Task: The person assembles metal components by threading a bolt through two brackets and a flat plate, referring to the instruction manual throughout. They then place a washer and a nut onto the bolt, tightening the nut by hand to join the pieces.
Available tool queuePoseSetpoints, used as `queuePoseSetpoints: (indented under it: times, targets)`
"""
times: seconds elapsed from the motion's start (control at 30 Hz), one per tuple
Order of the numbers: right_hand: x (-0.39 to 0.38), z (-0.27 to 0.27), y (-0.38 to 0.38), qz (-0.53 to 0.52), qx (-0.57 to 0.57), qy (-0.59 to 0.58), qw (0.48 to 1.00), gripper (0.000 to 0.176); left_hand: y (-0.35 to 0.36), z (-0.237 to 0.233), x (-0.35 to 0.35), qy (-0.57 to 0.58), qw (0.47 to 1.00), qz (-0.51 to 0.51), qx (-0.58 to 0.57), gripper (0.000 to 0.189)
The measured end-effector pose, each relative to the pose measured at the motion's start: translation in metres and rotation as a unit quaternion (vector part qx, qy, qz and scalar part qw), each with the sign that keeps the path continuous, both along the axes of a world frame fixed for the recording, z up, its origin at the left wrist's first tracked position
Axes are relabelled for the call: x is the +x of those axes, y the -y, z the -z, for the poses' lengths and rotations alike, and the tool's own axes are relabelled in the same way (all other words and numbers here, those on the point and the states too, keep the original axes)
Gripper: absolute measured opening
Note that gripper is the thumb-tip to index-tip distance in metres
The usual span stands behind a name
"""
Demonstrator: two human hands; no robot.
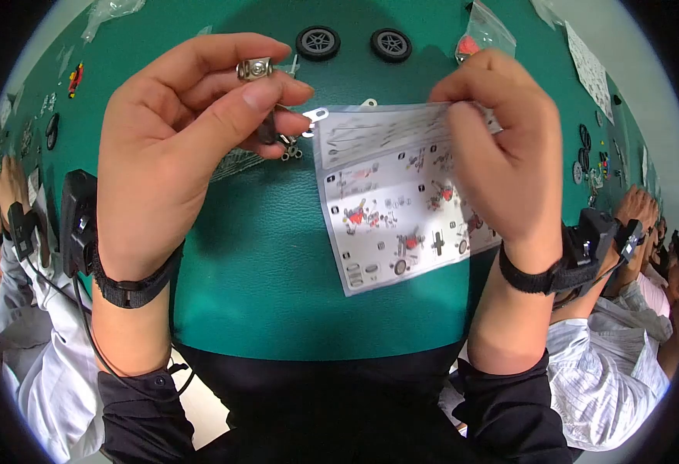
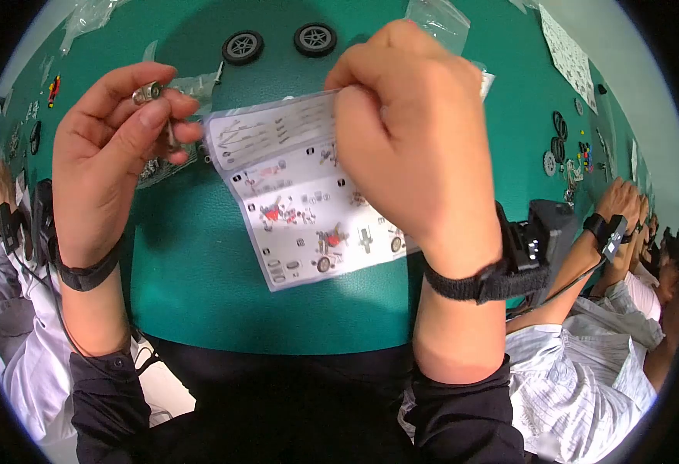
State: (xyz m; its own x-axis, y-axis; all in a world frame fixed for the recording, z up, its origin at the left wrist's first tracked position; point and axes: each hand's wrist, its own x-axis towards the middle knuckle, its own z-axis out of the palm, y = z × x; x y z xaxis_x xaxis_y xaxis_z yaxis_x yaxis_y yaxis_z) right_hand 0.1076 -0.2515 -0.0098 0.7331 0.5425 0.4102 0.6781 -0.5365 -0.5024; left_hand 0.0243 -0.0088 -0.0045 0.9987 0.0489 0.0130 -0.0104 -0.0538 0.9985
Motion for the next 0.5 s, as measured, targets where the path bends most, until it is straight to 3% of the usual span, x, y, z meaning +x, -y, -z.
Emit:
queuePoseSetpoints:
  times: [0.13, 0.27, 0.5]
  targets:
    - [-0.004, -0.006, 0.003, 0.034, 0.061, -0.015, 0.997, 0.014, 0.003, 0.001, 0.001, 0.020, 0.999, -0.013, 0.028, 0.033]
    - [-0.007, -0.010, 0.007, 0.087, 0.093, -0.046, 0.991, 0.020, 0.009, 0.005, 0.001, -0.018, 0.999, 0.029, -0.022, 0.041]
    - [-0.007, -0.005, 0.013, 0.091, 0.139, 0.002, 0.986, 0.027, 0.016, -0.006, -0.006, -0.035, 0.997, 0.069, -0.031, 0.051]
